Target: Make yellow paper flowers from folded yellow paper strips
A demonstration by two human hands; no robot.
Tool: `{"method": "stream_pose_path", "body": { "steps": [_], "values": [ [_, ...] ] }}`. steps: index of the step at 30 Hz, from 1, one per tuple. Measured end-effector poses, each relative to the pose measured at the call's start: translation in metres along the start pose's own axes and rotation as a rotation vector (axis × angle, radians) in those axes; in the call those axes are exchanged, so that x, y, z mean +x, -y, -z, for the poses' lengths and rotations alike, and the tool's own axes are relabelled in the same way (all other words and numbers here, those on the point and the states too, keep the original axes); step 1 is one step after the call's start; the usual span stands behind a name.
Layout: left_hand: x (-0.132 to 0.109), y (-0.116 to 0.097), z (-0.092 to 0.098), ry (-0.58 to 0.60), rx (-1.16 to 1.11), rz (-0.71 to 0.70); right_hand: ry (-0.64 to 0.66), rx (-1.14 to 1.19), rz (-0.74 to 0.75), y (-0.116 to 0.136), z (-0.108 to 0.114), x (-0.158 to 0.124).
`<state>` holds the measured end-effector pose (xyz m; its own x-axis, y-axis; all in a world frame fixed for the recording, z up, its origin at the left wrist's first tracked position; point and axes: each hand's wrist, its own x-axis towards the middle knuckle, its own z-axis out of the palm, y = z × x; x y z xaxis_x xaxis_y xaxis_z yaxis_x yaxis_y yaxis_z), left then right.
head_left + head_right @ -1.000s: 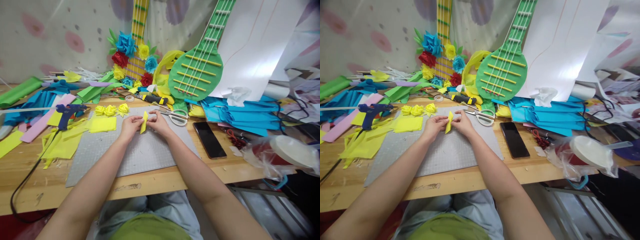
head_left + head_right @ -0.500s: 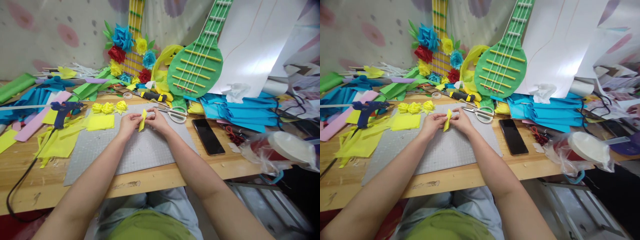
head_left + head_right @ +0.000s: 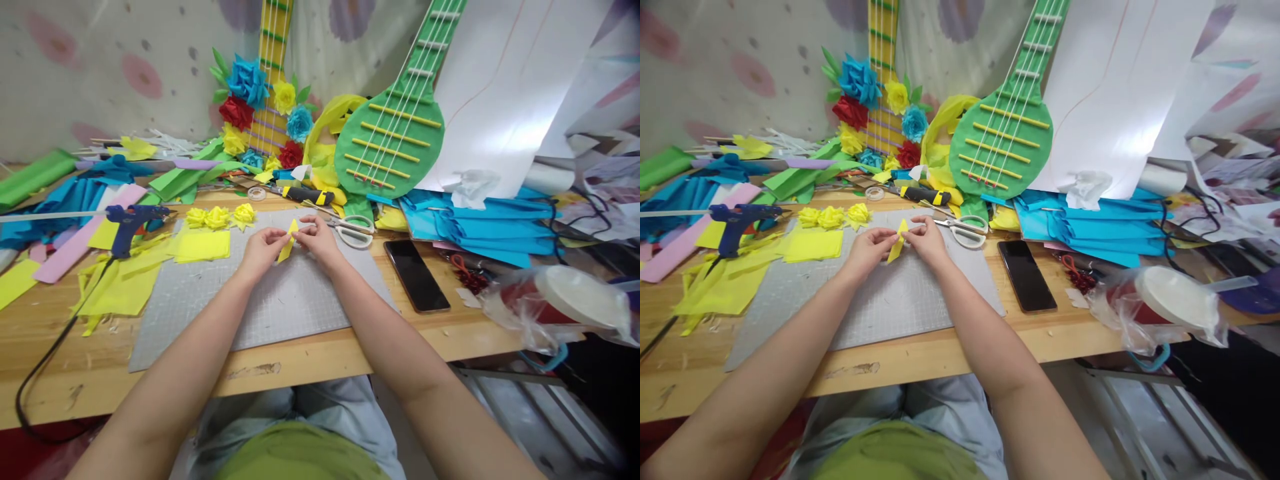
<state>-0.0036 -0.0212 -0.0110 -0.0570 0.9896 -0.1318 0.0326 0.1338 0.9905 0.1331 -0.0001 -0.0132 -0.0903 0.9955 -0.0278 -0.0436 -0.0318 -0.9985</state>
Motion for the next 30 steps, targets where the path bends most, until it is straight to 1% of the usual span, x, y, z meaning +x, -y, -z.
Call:
{"method": "stream_pose_path", "body": {
  "steps": [3, 4, 7, 10, 12, 16, 22, 26, 28, 30],
  "values": [
    [-0.002, -0.001, -0.001, 0.138, -0.017, 0.078, -0.019, 0.063, -0.009, 0.0, 0.002, 0.001],
    [-0.003, -0.001, -0.002, 0.163, -0.035, 0.101, -0.021, 0.087, -0.017, 0.001, 0.002, 0.001],
    [-0.004, -0.003, -0.003, 0.137, -0.07, 0.121, 0.019, 0.159, -0.053, 0.002, -0.001, -0.001],
    [-0.006, -0.006, -0.003, 0.138, -0.08, 0.12, 0.072, 0.158, -0.066, 0.002, -0.005, -0.002],
    [-0.006, -0.007, -0.002, 0.146, -0.078, 0.127, 0.052, 0.125, -0.054, 0.0, -0.006, -0.001],
    [-0.006, -0.008, 0.0, 0.181, -0.076, 0.157, -0.028, 0.112, -0.028, -0.003, -0.005, 0.002],
    [-0.004, -0.007, 0.002, 0.178, -0.035, 0.165, -0.042, 0.169, -0.048, -0.002, -0.007, 0.002],
    [-0.007, -0.011, 0.003, 0.243, -0.004, 0.188, -0.099, 0.18, -0.037, 0.0, -0.007, 0.002],
    [-0.008, -0.012, 0.003, 0.259, 0.031, 0.17, -0.097, 0.163, -0.034, 0.002, -0.007, 0.001],
    [-0.01, -0.012, 0.002, 0.23, 0.083, 0.107, -0.074, 0.151, -0.046, 0.004, -0.007, 0.0]
  ]
}}
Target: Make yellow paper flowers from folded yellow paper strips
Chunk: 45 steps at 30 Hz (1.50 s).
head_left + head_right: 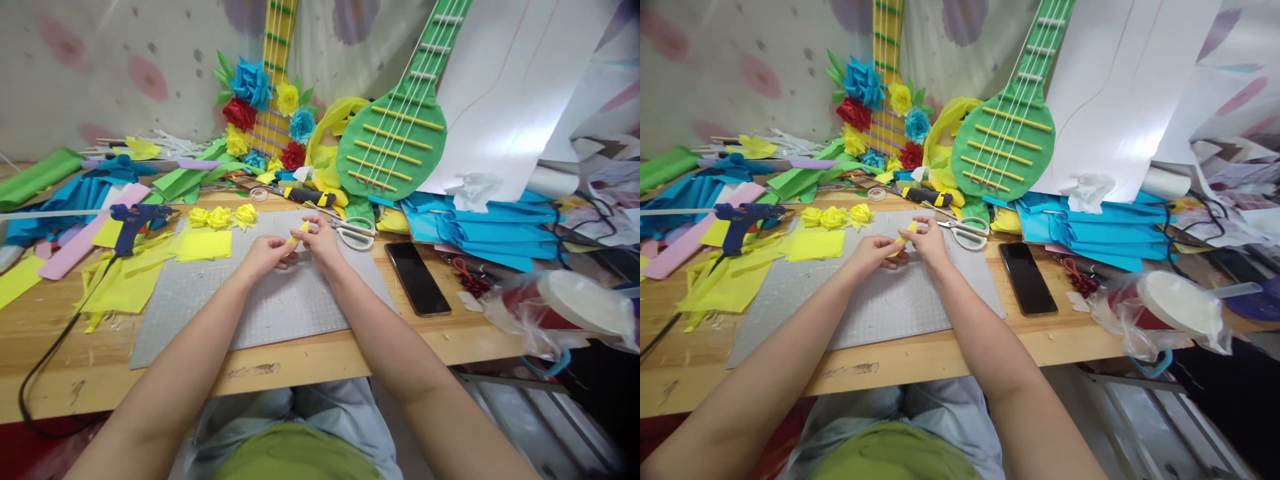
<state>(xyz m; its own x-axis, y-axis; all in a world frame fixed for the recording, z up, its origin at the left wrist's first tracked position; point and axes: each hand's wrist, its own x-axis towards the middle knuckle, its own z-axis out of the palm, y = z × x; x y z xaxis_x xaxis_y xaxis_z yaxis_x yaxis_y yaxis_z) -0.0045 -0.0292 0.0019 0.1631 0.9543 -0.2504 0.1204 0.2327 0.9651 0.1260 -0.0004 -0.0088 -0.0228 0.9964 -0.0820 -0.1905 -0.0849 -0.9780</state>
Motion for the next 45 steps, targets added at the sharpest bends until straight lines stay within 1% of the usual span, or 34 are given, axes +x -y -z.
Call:
{"method": "stream_pose_path", "body": {
  "steps": [2, 4, 5, 8, 11, 15, 20, 26, 30, 34, 37, 41, 45],
  "values": [
    [0.001, 0.002, -0.002, -0.055, 0.055, -0.078, 0.022, 0.002, -0.015, 0.001, -0.001, -0.001],
    [0.003, 0.005, -0.003, -0.073, 0.067, -0.115, 0.033, 0.02, -0.027, 0.001, -0.002, -0.002],
    [0.004, 0.006, -0.004, -0.068, 0.056, -0.104, 0.03, 0.032, -0.034, 0.0, -0.002, -0.002],
    [0.006, 0.007, -0.004, -0.036, -0.006, -0.003, -0.011, 0.065, -0.059, -0.003, 0.0, 0.0],
    [0.006, 0.004, -0.003, -0.014, -0.03, 0.065, -0.047, 0.062, -0.039, -0.004, 0.002, 0.002],
    [0.004, -0.001, 0.002, -0.003, -0.041, 0.093, -0.098, 0.064, 0.013, -0.003, 0.004, 0.004],
    [0.005, -0.002, 0.01, -0.011, -0.027, 0.064, -0.19, 0.14, 0.012, -0.002, 0.008, 0.009],
    [0.004, -0.005, 0.007, -0.127, -0.031, 0.046, -0.258, 0.279, -0.019, -0.003, 0.008, 0.01],
    [0.003, -0.005, 0.002, -0.166, -0.071, 0.027, -0.313, 0.293, -0.013, -0.003, 0.006, 0.009],
    [0.004, -0.003, -0.003, -0.299, -0.176, -0.047, -0.364, 0.287, 0.0, -0.004, 0.004, 0.008],
    [0.006, -0.002, -0.006, -0.346, -0.204, -0.09, -0.403, 0.273, 0.026, -0.004, 0.005, 0.008],
    [0.021, -0.005, 0.002, -0.359, -0.108, -0.08, -0.468, 0.22, 0.036, -0.005, 0.008, 0.009],
    [0.051, -0.014, 0.016, -0.394, 0.106, -0.067, -0.463, 0.163, 0.054, -0.004, 0.01, 0.008]
  ]
}}
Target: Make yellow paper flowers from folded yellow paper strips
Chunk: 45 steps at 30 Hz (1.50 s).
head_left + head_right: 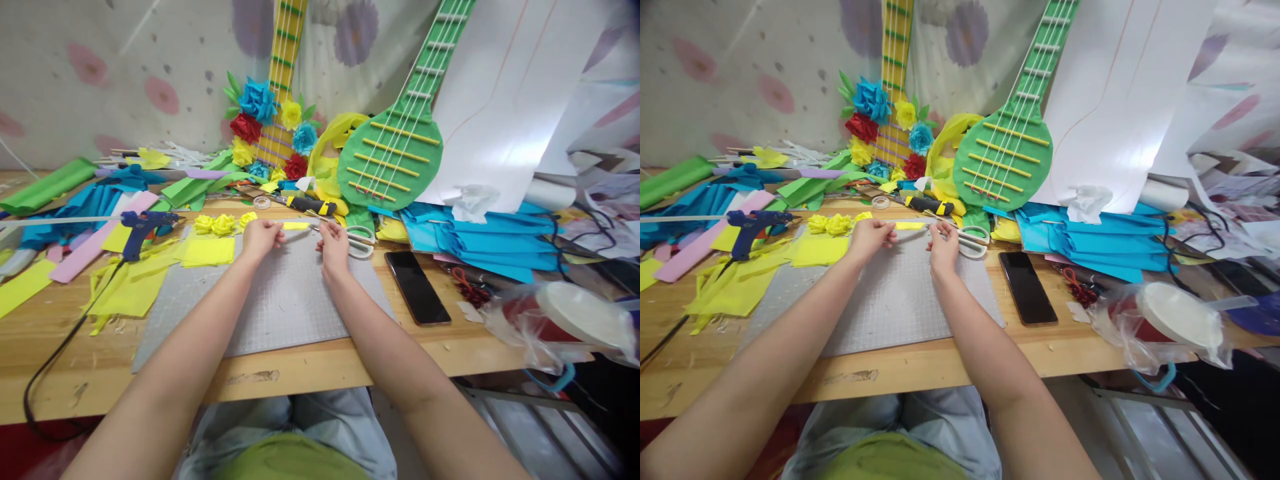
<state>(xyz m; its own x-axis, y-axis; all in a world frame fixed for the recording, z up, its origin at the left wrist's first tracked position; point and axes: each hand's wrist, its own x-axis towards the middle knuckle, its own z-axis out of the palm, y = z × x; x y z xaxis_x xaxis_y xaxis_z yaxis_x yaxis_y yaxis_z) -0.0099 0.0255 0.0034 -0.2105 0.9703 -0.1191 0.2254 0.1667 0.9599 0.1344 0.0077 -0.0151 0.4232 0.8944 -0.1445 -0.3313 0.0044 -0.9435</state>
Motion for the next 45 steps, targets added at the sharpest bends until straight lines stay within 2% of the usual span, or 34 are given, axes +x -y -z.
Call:
{"method": "stream_pose_path", "body": {
  "steps": [2, 4, 7, 11, 14, 19, 22, 25, 28, 33, 37, 41, 45],
  "values": [
    [0.016, -0.005, -0.001, -0.011, 0.173, 0.025, 0.002, -0.024, 0.002, 0.001, 0.0, 0.0],
    [0.026, -0.011, -0.002, -0.033, 0.447, 0.048, 0.007, -0.04, -0.004, 0.001, 0.0, -0.001],
    [0.029, -0.018, -0.002, -0.132, 0.788, -0.003, 0.019, -0.053, -0.008, 0.002, 0.0, 0.0],
    [0.018, -0.021, 0.012, -0.242, 0.857, -0.111, 0.033, -0.07, 0.0, 0.002, 0.0, -0.001],
    [0.006, -0.021, 0.042, -0.225, 0.908, -0.205, 0.038, -0.087, 0.01, 0.001, 0.0, -0.001],
    [-0.006, -0.013, 0.112, -0.156, 1.086, -0.148, 0.097, -0.098, 0.035, -0.005, 0.002, 0.002],
    [-0.009, -0.002, 0.143, 0.018, 1.169, -0.226, 0.116, -0.108, 0.037, -0.008, 0.003, 0.005],
    [-0.015, 0.011, 0.161, 0.188, 1.198, -0.334, 0.123, -0.122, 0.04, -0.008, 0.003, 0.005],
    [-0.023, 0.024, 0.169, 0.271, 1.16, -0.358, 0.141, -0.135, 0.046, -0.007, 0.004, 0.003],
    [-0.034, 0.034, 0.165, 0.168, 1.121, -0.437, 0.167, -0.135, 0.059, -0.007, 0.005, 0.002],
    [-0.034, 0.033, 0.16, 0.175, 1.075, -0.475, 0.17, -0.128, 0.078, -0.009, 0.005, 0.004],
    [-0.028, 0.036, 0.161, 0.129, 1.0, -0.415, 0.193, -0.134, 0.085, -0.01, 0.005, 0.004],
    [-0.024, 0.035, 0.163, 0.069, 0.883, -0.27, 0.202, -0.146, 0.066, -0.009, 0.004, 0.003]
  ]
}}
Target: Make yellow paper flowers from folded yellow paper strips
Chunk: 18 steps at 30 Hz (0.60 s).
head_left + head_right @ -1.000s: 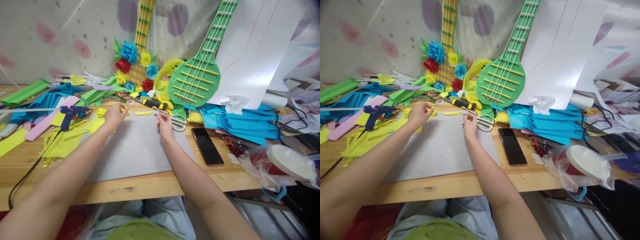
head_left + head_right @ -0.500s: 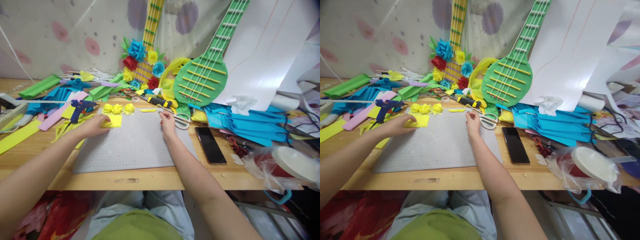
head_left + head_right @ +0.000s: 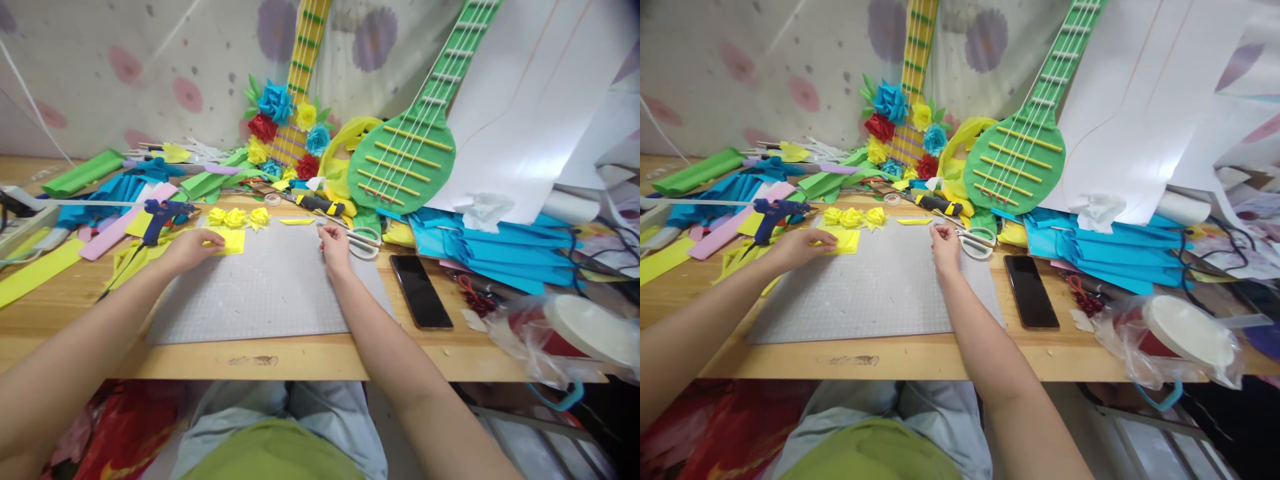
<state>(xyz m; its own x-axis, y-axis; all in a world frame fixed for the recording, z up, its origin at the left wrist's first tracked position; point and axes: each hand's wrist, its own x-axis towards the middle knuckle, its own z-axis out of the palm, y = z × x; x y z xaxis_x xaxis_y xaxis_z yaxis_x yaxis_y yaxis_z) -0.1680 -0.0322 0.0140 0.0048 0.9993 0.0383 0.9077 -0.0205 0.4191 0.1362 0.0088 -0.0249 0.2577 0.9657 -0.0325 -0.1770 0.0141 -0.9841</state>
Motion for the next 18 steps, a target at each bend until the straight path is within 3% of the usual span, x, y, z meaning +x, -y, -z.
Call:
{"method": "stream_pose_path", "body": {
  "steps": [7, 9, 11, 14, 15, 18],
  "values": [
    [0.001, -0.007, 0.007, -0.014, -0.187, 0.197, 0.038, -0.011, 0.001, 0.0, 0.0, 0.0],
    [0.0, -0.01, 0.009, -0.107, -0.184, 0.227, 0.046, -0.012, 0.007, -0.002, 0.0, 0.001],
    [-0.002, -0.017, 0.01, -0.277, -0.155, 0.216, 0.04, -0.017, 0.01, -0.003, 0.0, 0.003],
    [-0.005, -0.041, 0.005, -0.583, -0.087, 0.037, 0.051, -0.079, 0.067, -0.004, 0.001, 0.002],
    [-0.006, -0.053, 0.001, -0.619, -0.059, -0.047, 0.078, -0.13, 0.122, -0.003, 0.001, 0.001],
    [-0.006, -0.091, -0.023, -0.502, 0.033, -0.238, 0.263, -0.355, 0.365, 0.002, 0.0, -0.008]
  ]
}}
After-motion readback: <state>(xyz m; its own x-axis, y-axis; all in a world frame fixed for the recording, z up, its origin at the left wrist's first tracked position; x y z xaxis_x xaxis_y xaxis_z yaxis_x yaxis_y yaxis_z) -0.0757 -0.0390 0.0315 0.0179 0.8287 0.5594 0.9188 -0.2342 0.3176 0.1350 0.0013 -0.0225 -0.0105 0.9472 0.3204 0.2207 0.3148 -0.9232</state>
